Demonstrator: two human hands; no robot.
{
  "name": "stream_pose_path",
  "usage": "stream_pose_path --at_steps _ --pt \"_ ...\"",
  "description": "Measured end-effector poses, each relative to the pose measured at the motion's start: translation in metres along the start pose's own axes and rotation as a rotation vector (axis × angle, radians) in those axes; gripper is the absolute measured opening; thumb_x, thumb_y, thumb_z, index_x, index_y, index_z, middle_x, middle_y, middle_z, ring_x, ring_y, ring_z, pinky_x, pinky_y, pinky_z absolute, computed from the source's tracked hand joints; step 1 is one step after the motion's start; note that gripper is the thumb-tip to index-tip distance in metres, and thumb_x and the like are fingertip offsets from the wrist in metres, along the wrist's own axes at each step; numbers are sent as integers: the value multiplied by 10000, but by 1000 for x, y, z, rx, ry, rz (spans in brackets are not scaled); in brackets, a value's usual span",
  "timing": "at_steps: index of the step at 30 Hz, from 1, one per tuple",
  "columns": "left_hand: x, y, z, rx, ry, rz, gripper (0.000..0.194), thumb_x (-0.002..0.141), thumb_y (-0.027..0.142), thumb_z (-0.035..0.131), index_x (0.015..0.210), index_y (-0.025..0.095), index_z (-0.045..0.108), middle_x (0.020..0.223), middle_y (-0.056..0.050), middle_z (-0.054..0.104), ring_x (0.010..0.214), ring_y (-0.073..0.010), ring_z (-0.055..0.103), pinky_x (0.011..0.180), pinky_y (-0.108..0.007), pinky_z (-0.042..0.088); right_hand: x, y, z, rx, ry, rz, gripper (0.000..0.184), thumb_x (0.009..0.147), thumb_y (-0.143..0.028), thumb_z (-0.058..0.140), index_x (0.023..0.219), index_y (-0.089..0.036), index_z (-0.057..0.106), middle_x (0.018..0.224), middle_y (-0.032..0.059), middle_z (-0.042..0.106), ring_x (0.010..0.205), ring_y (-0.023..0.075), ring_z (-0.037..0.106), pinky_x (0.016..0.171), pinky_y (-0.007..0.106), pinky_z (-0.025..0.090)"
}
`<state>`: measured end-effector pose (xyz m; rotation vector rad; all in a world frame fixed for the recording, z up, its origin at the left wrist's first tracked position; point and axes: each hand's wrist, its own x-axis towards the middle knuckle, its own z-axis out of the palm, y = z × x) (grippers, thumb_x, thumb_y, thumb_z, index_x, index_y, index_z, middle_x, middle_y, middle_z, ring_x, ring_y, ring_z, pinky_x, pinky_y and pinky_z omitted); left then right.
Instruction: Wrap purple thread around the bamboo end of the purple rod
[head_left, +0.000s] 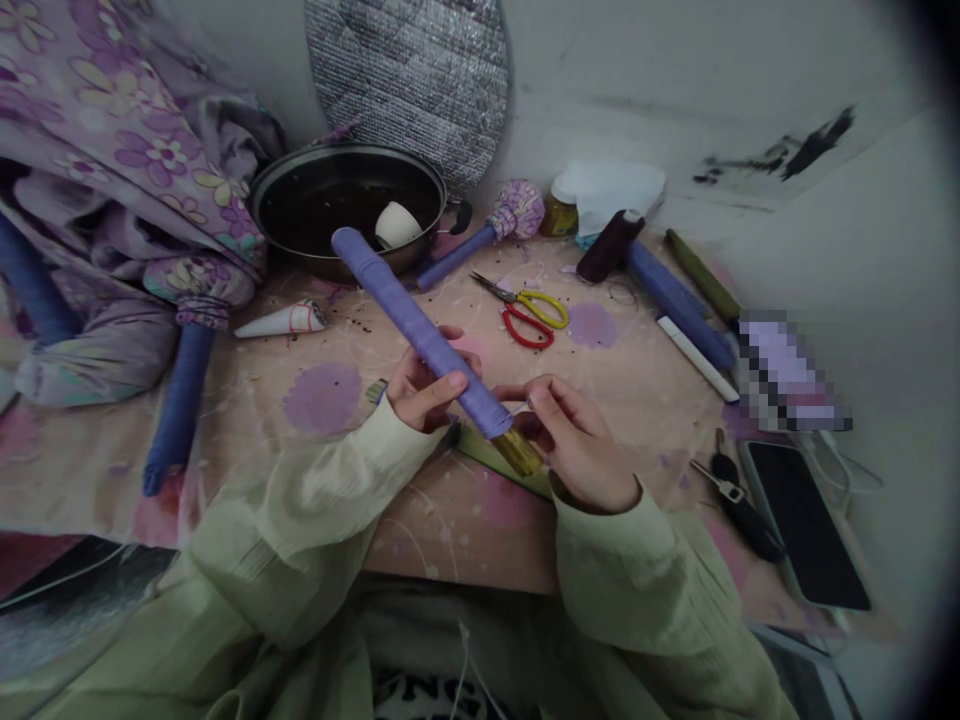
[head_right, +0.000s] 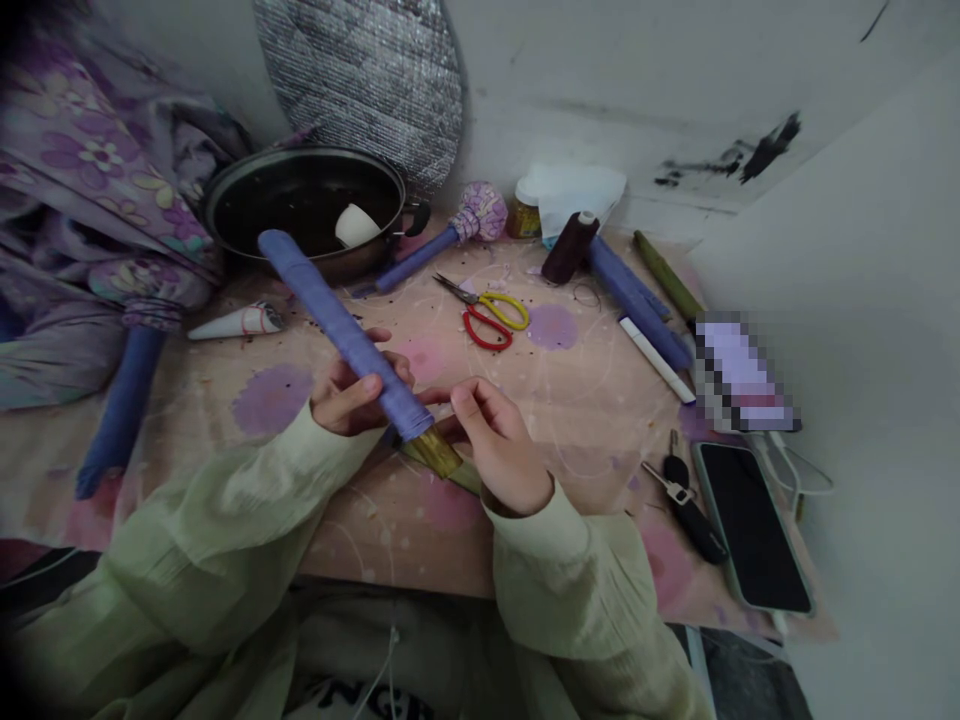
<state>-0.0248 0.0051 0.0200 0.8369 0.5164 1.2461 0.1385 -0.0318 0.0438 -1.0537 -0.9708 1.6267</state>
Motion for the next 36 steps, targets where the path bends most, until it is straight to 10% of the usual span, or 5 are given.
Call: stream_pose_path --at_steps 14,23,36 --pt "-2 8 1 9 -108 -24 626 680 219 701 1234 247 411 813 -7 613 803 -178 625 653 -298 504 1 7 7 80 -255 226 304 806 -512 503 766 -232 394 566 -42 630 398 110 588 352 196 422" --pt "2 -7 -3 278 215 -18 613 572 296 788 1113 211 512 950 -30 611 859 -165 622 748 -291 494 -2 20 7 -563 119 -241 179 890 -389 439 826 -222 448 582 -58 505 436 87 533 408 207 380" --pt "-5 14 8 57 50 -128 317 662 176 717 961 192 614 877 -12 636 745 -129 617 679 -251 495 -3 11 6 -833 104 -422 182 893 -301 454 753 -195 502 578 -41 486 515 90 458 515 232 351"
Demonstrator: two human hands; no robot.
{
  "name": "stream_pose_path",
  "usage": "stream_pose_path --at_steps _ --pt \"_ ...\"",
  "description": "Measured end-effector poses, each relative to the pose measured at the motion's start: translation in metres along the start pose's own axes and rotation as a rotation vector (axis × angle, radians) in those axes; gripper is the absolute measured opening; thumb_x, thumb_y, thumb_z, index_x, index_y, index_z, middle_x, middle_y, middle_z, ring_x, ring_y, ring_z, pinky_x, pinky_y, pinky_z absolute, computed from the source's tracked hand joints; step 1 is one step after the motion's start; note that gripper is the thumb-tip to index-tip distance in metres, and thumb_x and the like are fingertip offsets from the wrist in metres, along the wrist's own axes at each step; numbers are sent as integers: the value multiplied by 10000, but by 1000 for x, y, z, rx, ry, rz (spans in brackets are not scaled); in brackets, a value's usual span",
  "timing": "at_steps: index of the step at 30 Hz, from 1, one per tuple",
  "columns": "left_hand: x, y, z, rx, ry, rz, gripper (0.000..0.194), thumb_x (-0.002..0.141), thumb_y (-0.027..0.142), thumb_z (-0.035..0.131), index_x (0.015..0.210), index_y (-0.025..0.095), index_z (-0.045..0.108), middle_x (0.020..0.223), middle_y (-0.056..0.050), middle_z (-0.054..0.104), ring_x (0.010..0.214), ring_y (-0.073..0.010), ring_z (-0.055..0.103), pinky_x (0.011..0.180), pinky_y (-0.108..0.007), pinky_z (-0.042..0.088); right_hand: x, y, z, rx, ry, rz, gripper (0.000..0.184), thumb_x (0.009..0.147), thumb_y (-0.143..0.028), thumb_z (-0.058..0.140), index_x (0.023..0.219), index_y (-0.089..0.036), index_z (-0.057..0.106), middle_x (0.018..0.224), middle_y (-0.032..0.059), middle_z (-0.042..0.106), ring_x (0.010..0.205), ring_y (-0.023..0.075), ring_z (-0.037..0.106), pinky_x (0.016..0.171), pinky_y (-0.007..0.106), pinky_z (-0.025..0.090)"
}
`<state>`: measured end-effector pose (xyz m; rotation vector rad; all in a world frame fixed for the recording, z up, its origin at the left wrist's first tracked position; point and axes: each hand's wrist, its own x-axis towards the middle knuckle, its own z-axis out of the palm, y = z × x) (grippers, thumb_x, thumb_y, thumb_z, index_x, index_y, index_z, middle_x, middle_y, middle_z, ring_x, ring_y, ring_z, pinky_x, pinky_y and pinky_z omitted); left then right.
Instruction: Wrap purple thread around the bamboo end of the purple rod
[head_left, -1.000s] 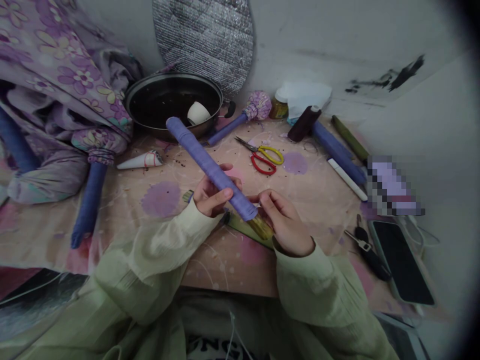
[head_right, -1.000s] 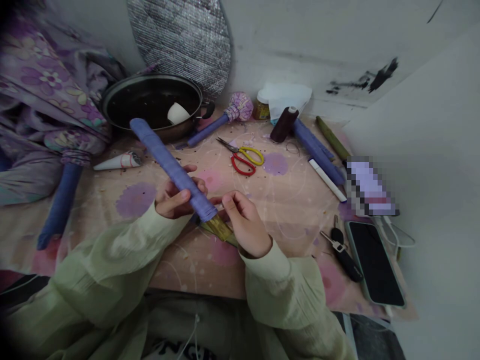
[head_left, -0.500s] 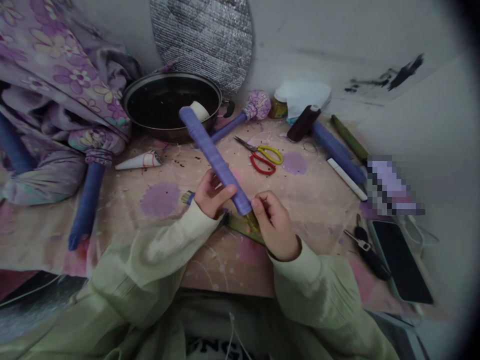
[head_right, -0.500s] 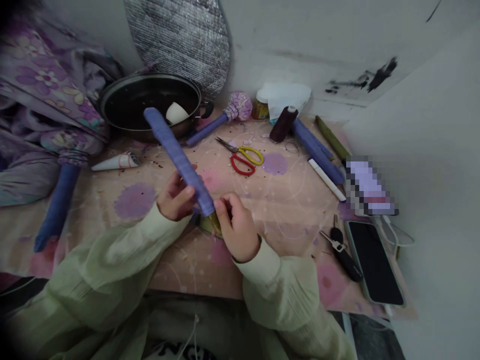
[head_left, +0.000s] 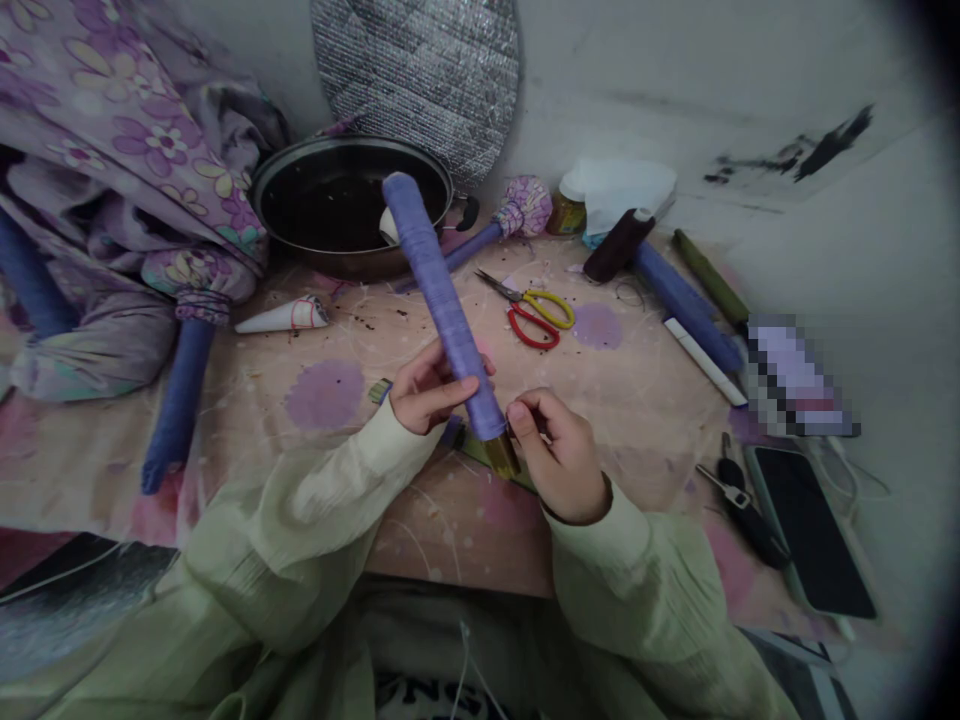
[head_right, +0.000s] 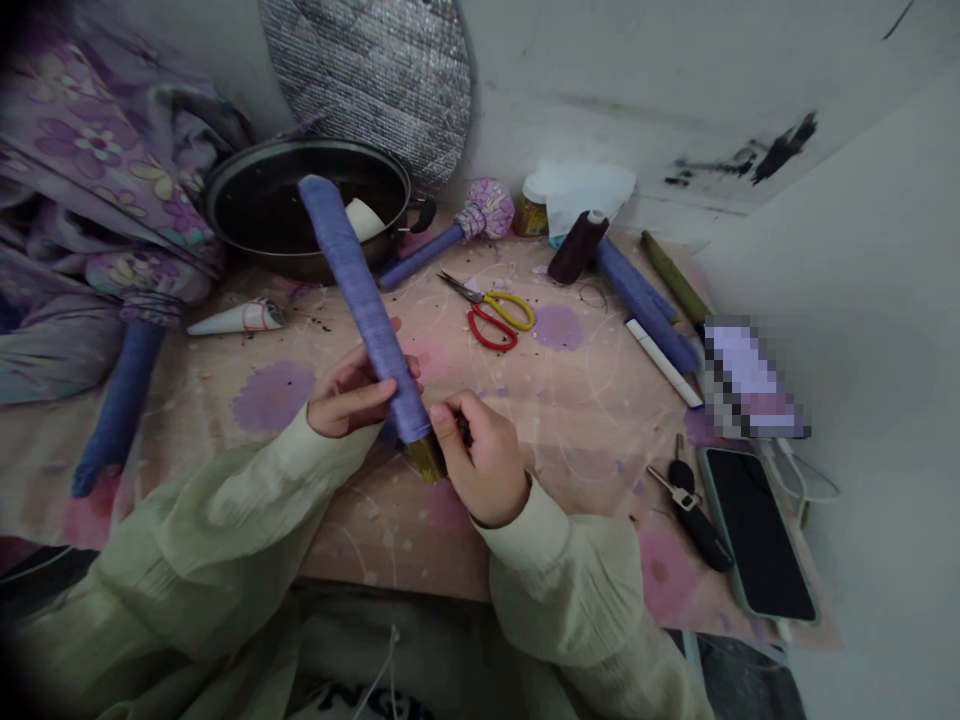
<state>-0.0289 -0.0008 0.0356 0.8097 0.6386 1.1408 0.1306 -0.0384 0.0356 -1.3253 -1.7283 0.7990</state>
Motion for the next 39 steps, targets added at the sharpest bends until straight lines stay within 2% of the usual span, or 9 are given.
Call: stream_pose_path --at_steps 5,9,12,17,20,27,32,36,39 --pt "6 -10 -4 138 54 116 314 634 201 743 921 182 618 844 -14 633 722 -124 589 657 -246 475 1 -2 -2 115 -5 34 215 888 -337 454 727 -203 505 560 -38 463 516 104 439 504 244 347" --pt "9 -17 -7 169 111 194 463 607 210 766 1034 199 585 845 -11 638 769 -136 595 692 -254 480 1 -3 -2 253 -25 81 231 877 -366 472 719 -202 515 571 -32 476 525 103 444 484 235 349" --pt "7 -15 -4 147 140 152 557 612 182 761 1124 217 545 864 -9 641 790 -136 597 699 -248 479 1 -1 -1 312 -22 117 237 869 -382 487 721 -200 519 576 -34 467 516 94 426 467 226 335" --pt "3 -4 -1 4 71 -17 559 654 188 729 1167 239 514 854 7 636 735 -121 612 650 -239 476 2 1 -1 363 -14 164 262 869 -400 482 706 -196 502 585 -41 421 510 85 384 485 230 336" --pt "1 1 -1 -43 34 -62 558 664 180 715 1177 255 508 870 12 633 748 -125 624 662 -248 481 2 0 -1 347 -16 152 264 863 -404 487 701 -197 503 598 -35 436 527 93 400 504 240 351" --pt "0 2 -3 -151 -120 -109 510 674 136 650 1159 217 514 885 -10 613 793 -155 636 742 -308 487 1 -1 2 426 -66 183 270 836 -438 519 704 -202 514 576 -41 434 504 91 381 483 239 334" --pt "9 -1 -10 -166 -243 -129 531 627 172 644 1138 212 503 839 -18 571 780 -172 617 702 -333 488 3 -3 3 447 -94 220 326 797 -501 539 676 -201 499 555 -49 408 485 86 351 463 238 312" --pt "9 -1 -3 -257 -212 -102 530 563 198 640 1080 204 527 705 18 479 662 -133 560 632 -312 472 2 -2 5 468 -101 260 336 780 -508 556 665 -199 490 555 -48 416 492 84 355 459 231 304" --pt "6 -3 6 -328 -152 -101 437 592 268 649 1013 219 541 634 43 418 551 -89 481 587 -292 447 2 -1 9 474 -114 267 340 771 -503 569 656 -195 483 568 -43 425 511 85 363 469 230 309"
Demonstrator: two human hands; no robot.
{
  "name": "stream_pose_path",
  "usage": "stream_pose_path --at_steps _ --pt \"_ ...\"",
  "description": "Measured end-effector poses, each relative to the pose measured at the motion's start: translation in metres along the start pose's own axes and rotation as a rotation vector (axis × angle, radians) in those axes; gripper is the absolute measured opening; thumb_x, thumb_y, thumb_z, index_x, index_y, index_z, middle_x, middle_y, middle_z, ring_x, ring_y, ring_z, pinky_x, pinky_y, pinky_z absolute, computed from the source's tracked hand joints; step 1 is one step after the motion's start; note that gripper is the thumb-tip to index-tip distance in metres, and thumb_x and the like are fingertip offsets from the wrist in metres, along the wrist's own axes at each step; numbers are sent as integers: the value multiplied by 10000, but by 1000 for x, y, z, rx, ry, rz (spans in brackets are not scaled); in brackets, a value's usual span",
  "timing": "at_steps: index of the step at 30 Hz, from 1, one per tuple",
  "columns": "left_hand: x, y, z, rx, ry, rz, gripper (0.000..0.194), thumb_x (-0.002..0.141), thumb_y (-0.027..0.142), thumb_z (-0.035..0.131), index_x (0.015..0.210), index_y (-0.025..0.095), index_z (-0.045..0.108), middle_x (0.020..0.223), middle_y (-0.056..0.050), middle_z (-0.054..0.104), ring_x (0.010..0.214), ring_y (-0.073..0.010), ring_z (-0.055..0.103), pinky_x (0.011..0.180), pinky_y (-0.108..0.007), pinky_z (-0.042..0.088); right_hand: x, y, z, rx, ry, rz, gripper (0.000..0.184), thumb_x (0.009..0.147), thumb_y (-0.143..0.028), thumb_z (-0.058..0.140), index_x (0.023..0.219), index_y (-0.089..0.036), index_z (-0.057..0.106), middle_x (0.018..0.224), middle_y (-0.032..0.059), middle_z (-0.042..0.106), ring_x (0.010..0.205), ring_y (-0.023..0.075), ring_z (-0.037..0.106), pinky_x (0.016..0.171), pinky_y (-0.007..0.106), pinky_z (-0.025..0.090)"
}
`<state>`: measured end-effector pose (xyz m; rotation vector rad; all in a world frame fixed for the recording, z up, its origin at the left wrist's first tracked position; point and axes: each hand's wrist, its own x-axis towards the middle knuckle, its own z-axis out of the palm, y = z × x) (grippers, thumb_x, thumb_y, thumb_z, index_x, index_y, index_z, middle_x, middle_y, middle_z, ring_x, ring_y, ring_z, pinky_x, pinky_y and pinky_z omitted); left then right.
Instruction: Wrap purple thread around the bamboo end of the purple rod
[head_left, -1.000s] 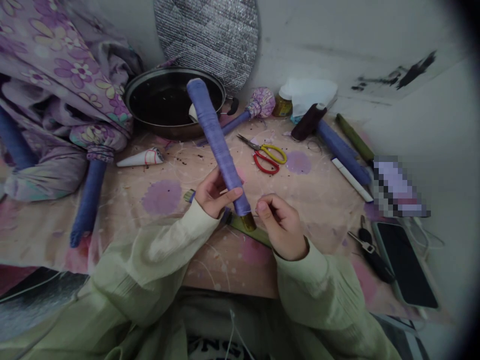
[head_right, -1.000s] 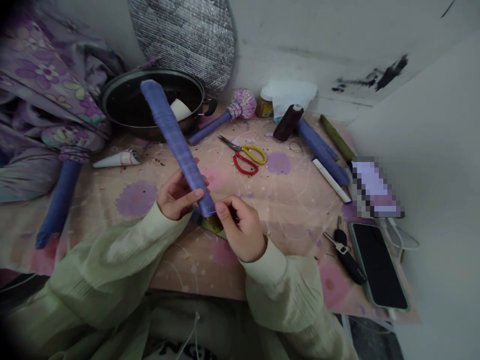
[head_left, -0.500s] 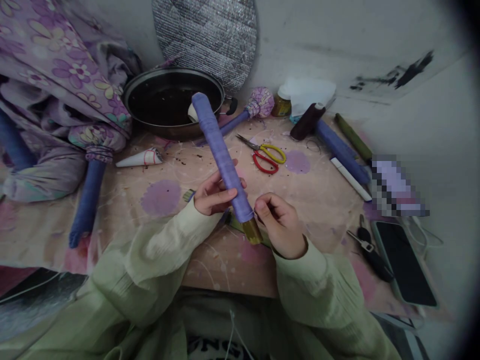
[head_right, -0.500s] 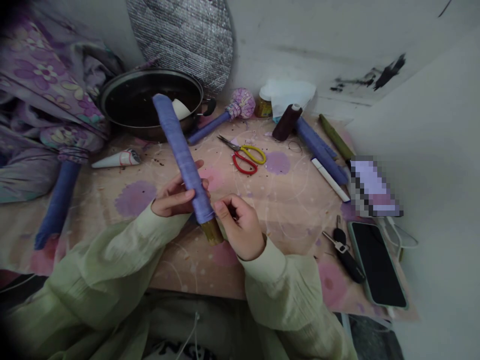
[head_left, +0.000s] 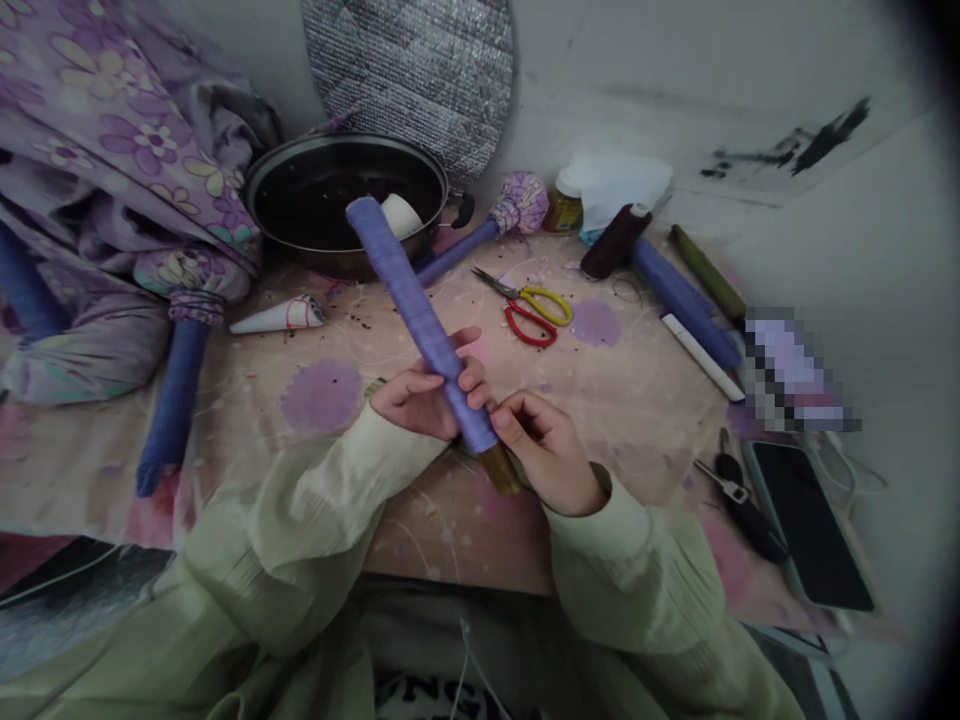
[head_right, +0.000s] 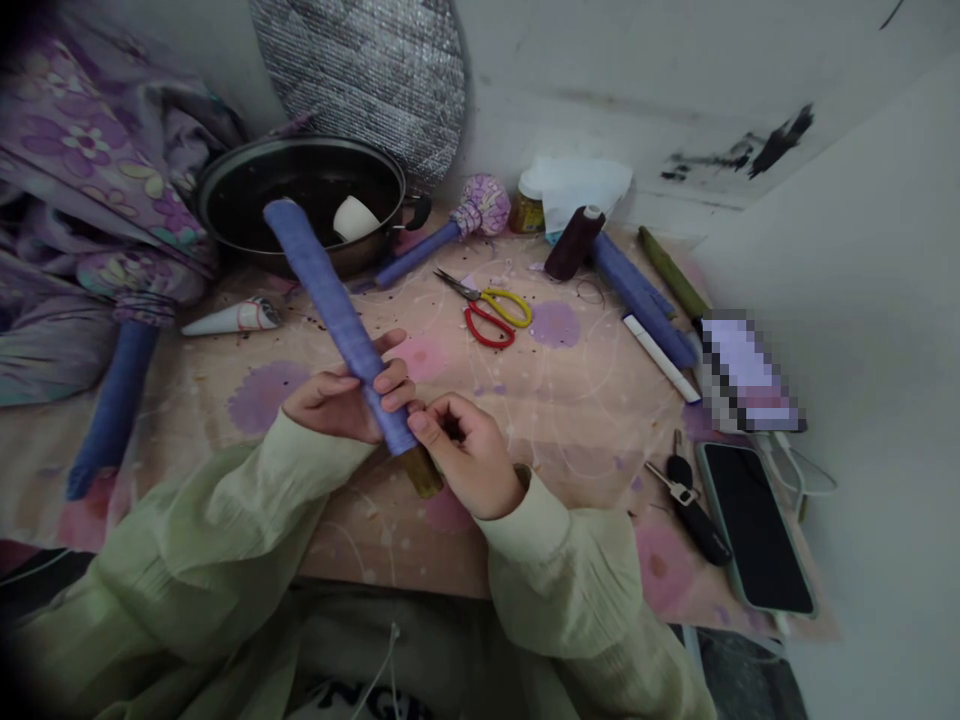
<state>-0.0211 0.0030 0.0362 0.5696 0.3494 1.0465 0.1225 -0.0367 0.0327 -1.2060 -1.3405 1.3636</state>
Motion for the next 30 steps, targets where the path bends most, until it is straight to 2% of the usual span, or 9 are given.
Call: stream_pose_path --at_steps 3,6,10,13,17,20,22,26,30 --pt "-1 -4 4 14 21 17 319 646 382 660 901 250 521 578 63 364 457 -64 399 517 -267 406 1 0 2 0 -23 -4 369 751 -529 577 633 -197 464 573 -39 422 527 90 367 484 235 332" --pt "0 -5 2 44 29 8 269 666 373 667 787 236 469 603 64 393 428 -47 373 485 -251 374 0 -2 1 5 -58 -22 374 753 -532 570 625 -198 461 576 -34 429 529 93 368 482 237 334" --pt "1 0 -3 -28 48 -29 253 654 263 647 832 254 467 755 46 477 520 -71 458 471 -239 358 -2 -7 0 -8 -162 -28 267 773 -436 583 681 -198 504 578 -36 427 505 88 337 458 237 303" --pt "0 3 -6 -63 18 -34 255 640 228 629 849 260 487 729 45 445 547 -83 465 454 -232 349 -4 -9 -1 -52 -202 -44 146 757 -321 607 723 -195 540 593 -38 422 517 91 349 473 239 318" --pt "-2 1 -6 -44 76 7 280 649 272 669 873 267 500 672 52 390 470 -56 384 393 -199 297 -4 -8 0 -103 -202 -106 77 770 -255 583 735 -190 559 600 -31 456 542 99 396 506 246 357" --pt "-2 -2 -7 -33 77 11 279 655 363 712 815 264 506 644 54 373 425 -40 309 355 -182 265 -4 -6 0 -120 -200 -127 81 781 -259 586 741 -190 569 622 -19 502 571 109 440 541 260 390" --pt "-2 -3 -9 -50 61 11 269 665 398 711 777 261 507 652 50 376 444 -44 329 370 -179 288 -3 -5 -1 -109 -176 -123 91 786 -275 591 748 -194 572 634 -15 521 576 113 455 558 270 409" --pt "-1 -4 -13 -91 87 34 275 670 410 714 799 272 515 725 34 415 597 -84 465 446 -188 358 -3 -4 -3 -47 -157 -93 100 808 -301 577 772 -209 563 658 -3 545 633 137 512 612 291 437" --pt "0 -3 -11 -103 110 36 338 631 435 738 769 240 499 701 32 394 634 -89 477 464 -175 359 -2 -4 -4 -35 -169 -107 105 814 -303 574 780 -206 555 707 6 562 664 137 523 634 287 430"
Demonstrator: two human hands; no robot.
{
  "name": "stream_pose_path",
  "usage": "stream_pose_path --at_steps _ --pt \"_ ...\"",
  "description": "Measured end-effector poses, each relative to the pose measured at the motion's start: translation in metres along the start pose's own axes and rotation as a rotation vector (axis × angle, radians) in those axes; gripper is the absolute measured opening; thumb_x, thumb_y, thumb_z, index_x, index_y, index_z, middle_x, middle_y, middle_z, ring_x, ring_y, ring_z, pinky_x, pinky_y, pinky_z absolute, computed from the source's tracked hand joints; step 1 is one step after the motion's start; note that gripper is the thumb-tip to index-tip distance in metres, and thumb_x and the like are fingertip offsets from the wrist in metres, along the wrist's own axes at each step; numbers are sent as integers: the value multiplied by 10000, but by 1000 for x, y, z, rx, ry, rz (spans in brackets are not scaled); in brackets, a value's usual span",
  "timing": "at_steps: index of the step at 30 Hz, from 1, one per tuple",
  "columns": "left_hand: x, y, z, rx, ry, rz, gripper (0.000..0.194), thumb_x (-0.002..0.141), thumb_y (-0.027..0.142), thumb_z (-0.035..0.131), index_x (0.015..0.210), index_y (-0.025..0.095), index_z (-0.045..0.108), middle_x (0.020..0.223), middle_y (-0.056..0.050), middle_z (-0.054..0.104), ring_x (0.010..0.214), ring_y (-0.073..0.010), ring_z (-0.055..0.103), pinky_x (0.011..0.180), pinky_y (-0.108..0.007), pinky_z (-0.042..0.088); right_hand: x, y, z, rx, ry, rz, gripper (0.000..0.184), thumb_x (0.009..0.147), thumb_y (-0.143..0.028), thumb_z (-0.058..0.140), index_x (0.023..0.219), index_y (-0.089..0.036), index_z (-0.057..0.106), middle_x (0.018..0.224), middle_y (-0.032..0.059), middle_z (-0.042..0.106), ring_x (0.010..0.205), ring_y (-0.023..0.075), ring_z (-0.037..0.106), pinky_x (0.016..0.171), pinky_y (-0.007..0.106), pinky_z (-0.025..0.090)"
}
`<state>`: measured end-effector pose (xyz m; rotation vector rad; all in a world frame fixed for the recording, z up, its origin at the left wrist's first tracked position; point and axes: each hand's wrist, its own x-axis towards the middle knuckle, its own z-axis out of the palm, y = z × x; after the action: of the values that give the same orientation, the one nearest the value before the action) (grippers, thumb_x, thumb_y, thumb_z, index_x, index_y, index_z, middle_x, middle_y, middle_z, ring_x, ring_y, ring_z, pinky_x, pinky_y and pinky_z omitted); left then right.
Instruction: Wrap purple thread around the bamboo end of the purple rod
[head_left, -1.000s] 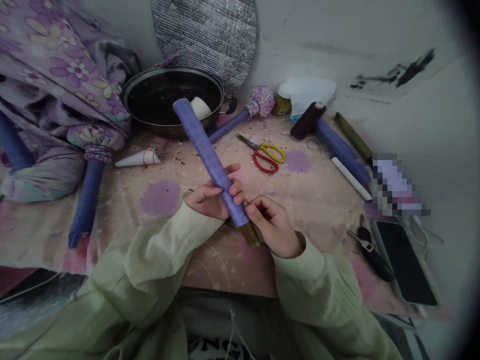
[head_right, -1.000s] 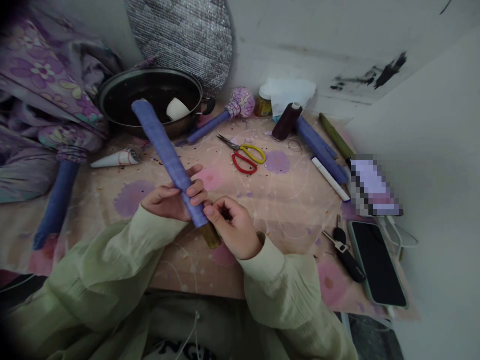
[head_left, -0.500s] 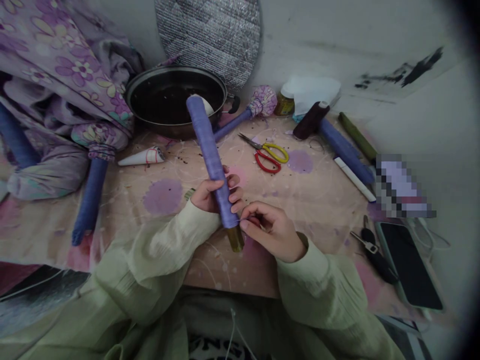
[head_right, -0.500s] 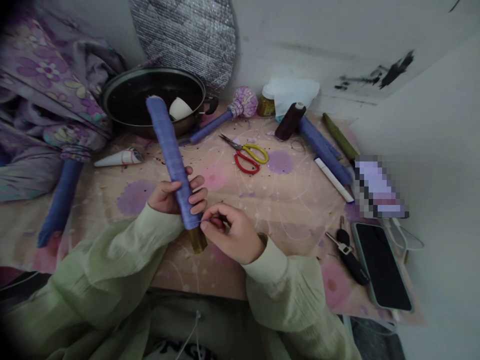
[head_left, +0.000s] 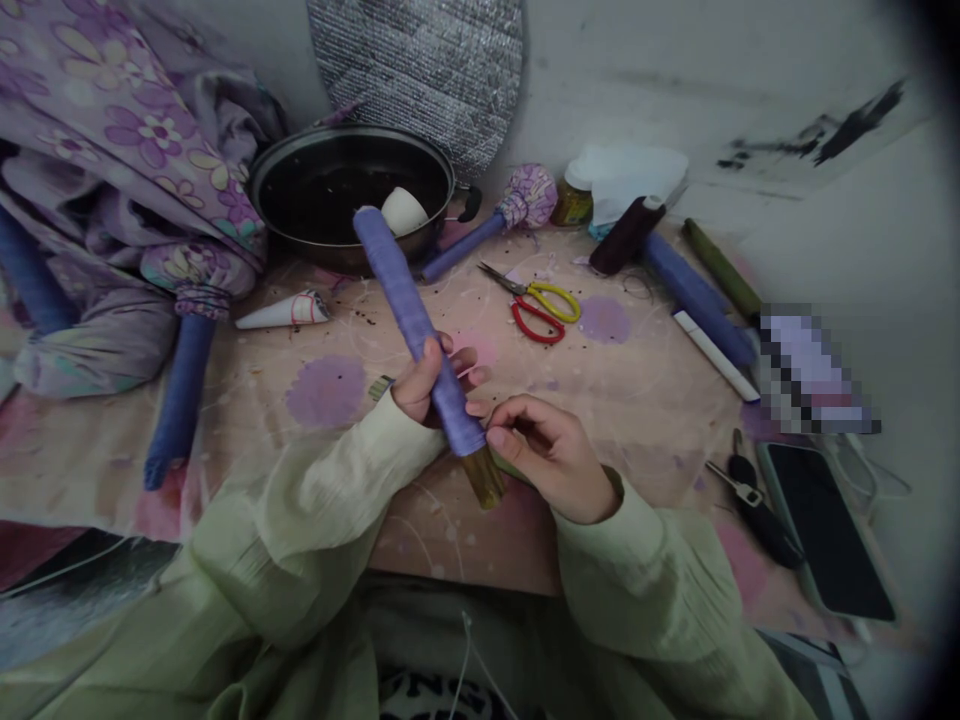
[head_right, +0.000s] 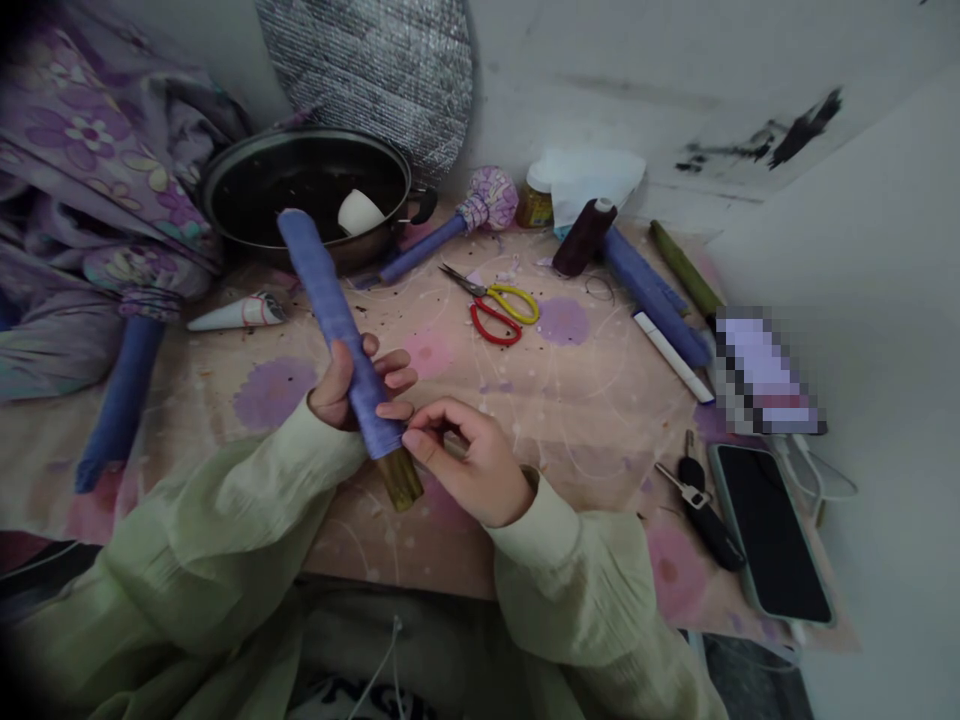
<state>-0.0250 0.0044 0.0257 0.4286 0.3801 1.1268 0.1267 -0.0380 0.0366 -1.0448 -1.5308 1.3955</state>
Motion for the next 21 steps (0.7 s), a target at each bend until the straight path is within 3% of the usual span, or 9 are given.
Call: stream_pose_path --at_steps 3,8,16,21 --pt "-2 0 6 -22 27 -11 366 594 431 761 749 234 496 680 40 376 581 -71 435 432 -156 324 0 1 0 -14 0 -23 109 815 -300 569 783 -196 555 717 7 564 649 127 511 621 278 421" --pt "-5 0 12 -73 83 -21 290 682 459 683 802 247 525 680 32 391 588 -83 441 432 -172 336 1 0 1 15 -32 -21 127 826 -312 553 782 -193 539 732 12 566 678 130 515 647 278 425" --pt "1 -3 -9 -4 85 -22 481 596 646 643 763 219 496 703 19 424 825 -163 556 617 -263 471 3 2 7 223 -138 107 226 806 -400 565 750 -189 506 665 -32 469 562 79 422 528 221 369" --pt "3 -2 -5 51 88 -19 476 602 655 626 792 229 531 667 29 417 900 -167 572 687 -261 500 5 5 11 296 -114 166 282 742 -437 627 702 -188 502 622 -42 457 523 70 383 472 209 331"
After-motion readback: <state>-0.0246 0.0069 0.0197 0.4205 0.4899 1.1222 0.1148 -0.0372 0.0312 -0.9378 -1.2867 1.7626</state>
